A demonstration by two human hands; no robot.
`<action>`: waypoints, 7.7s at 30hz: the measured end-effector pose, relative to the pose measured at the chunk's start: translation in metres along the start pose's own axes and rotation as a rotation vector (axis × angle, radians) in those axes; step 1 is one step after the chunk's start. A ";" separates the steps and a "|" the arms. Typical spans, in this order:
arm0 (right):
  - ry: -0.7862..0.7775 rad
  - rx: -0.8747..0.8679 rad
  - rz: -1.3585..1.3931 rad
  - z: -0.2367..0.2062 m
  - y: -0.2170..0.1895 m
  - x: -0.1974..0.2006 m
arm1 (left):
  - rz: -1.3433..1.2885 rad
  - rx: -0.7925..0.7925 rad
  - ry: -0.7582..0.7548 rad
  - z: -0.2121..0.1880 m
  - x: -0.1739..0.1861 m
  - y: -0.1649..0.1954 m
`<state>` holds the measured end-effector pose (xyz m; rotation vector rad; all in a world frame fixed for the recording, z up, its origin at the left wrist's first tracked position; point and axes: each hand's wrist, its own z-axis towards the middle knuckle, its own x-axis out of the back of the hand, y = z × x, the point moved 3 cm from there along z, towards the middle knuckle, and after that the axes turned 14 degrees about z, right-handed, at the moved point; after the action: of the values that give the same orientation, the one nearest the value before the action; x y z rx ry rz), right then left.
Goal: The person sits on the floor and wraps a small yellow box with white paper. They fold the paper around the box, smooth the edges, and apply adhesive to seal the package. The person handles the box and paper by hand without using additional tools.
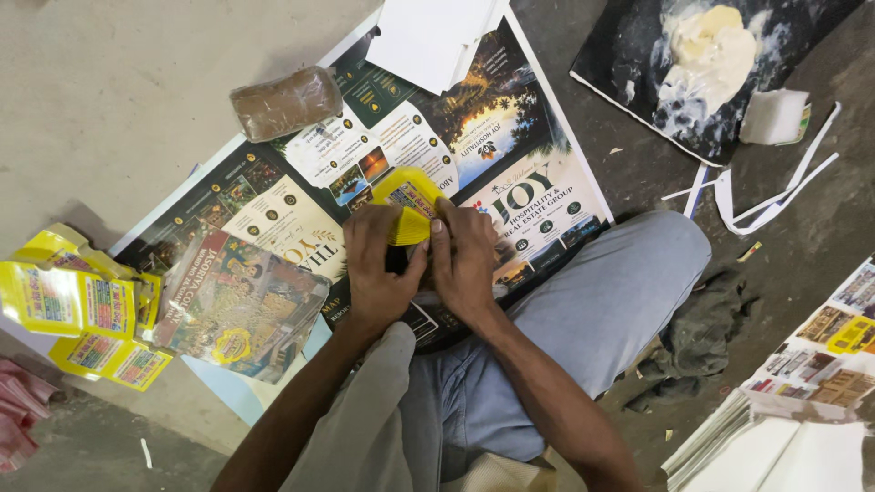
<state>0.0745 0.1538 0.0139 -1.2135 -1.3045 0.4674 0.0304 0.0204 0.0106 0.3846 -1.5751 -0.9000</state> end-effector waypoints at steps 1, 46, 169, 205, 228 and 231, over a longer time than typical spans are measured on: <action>0.012 0.034 0.007 0.000 -0.001 0.000 | -0.023 -0.009 0.034 0.000 0.001 0.000; -0.023 0.068 -0.064 0.005 -0.006 0.000 | -0.006 -0.053 0.015 -0.001 0.004 -0.002; 0.022 0.005 0.048 0.008 -0.002 -0.003 | -0.024 0.022 -0.121 -0.004 -0.002 -0.004; 0.004 -0.022 0.054 0.010 -0.005 -0.002 | -0.051 0.024 -0.093 0.001 -0.002 0.000; 0.015 0.004 0.039 0.010 -0.003 -0.004 | 0.006 -0.016 -0.073 0.005 -0.001 0.003; 0.027 0.024 0.011 0.010 -0.005 -0.004 | 0.015 0.023 -0.017 0.004 0.000 0.002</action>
<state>0.0632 0.1528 0.0142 -1.2037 -1.2668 0.4716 0.0268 0.0227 0.0124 0.3819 -1.6037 -0.8762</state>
